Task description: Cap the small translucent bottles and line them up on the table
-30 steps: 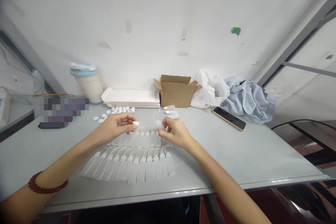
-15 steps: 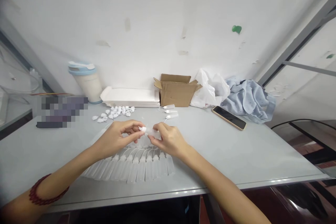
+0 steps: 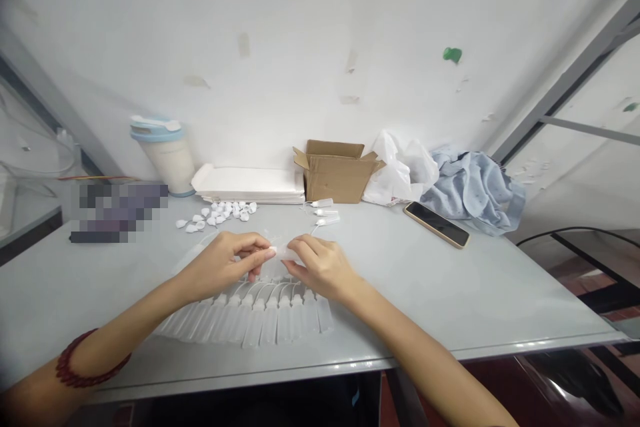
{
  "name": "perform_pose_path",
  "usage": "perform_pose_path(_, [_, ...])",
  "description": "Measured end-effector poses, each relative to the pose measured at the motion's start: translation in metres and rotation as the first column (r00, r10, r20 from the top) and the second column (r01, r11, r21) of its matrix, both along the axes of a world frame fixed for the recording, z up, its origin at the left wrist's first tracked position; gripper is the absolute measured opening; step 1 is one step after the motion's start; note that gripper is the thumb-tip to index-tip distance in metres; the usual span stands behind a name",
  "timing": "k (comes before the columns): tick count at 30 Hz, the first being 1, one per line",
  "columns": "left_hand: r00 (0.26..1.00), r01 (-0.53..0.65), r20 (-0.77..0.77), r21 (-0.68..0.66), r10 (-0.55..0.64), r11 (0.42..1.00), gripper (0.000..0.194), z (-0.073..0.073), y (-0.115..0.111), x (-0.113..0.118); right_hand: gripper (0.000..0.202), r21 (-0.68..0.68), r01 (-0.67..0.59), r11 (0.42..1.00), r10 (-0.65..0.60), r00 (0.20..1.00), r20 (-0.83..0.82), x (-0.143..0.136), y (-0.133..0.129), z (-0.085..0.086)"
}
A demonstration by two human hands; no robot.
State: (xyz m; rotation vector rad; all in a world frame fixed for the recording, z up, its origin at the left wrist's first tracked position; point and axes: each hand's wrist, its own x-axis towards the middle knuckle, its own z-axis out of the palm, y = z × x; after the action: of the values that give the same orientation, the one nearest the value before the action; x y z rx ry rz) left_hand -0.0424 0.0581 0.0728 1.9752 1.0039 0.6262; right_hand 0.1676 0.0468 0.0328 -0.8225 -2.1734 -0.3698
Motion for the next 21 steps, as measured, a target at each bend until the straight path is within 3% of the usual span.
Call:
perform_pose_path(4, [1.0,-0.009,-0.03,-0.043,0.008,0.999,0.031,-0.0007,-0.0007,0.0003,0.008,0.039,-0.016,0.999,0.016,1.0,0.0,-0.0002,-0.0004,0.0006])
perform_pose_path(11, [1.0,-0.006,0.023,-0.073,0.007,0.997,0.025,-0.0013,0.001,-0.0012,0.01,-0.031,-0.026,0.999,0.026,1.0,-0.015,-0.0008,-0.0018,-0.003])
perform_pose_path(16, [0.999,0.003,0.033,-0.061,-0.001,0.998,0.025,-0.0031,0.0019,-0.0031,0.016,-0.196,-0.071,0.978,0.056,0.995,-0.08,-0.0015,-0.0044,-0.0027])
perform_pose_path(21, [0.999,0.026,0.021,-0.035,-0.025,0.999,0.026,0.0013,0.0025,-0.0039,0.018,-0.395,-0.146,0.907,0.052,0.97,-0.239,-0.0038,-0.0085,0.0033])
